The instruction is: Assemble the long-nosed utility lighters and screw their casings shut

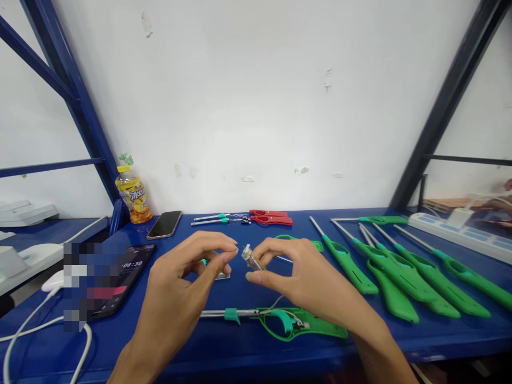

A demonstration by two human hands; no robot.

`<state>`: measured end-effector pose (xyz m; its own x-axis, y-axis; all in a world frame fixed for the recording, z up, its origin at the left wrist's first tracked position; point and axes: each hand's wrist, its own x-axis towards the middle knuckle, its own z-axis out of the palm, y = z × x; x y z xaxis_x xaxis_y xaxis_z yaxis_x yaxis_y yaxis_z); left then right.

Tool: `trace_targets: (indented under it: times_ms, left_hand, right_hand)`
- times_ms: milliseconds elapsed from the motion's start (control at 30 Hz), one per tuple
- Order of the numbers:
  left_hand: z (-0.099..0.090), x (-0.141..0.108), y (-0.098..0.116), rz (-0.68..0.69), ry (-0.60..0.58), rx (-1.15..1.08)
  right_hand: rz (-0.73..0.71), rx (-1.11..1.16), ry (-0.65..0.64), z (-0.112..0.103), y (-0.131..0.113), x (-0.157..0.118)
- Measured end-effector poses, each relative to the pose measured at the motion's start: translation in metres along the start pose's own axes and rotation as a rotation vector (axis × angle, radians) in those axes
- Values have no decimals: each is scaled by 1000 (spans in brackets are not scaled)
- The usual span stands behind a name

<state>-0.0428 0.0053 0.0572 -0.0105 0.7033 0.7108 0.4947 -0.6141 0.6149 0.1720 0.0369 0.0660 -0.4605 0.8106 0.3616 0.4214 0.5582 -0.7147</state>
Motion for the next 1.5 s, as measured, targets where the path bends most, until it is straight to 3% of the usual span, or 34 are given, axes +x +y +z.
trace_targets:
  times_ms: [300, 733, 1233, 1500]
  left_hand:
    - [2, 0, 4, -42, -24, -50]
    - [5, -2, 4, 12, 30, 3]
    - [2, -4, -6, 202, -30, 212]
    - [10, -8, -10, 216, 44, 267]
  right_hand:
    - [-28, 5, -12, 3, -11, -4]
    - [-83, -19, -19, 6, -12, -7]
    - [-85, -93, 16, 6, -8, -8]
    - [-160, -126, -13, 6, -9, -9]
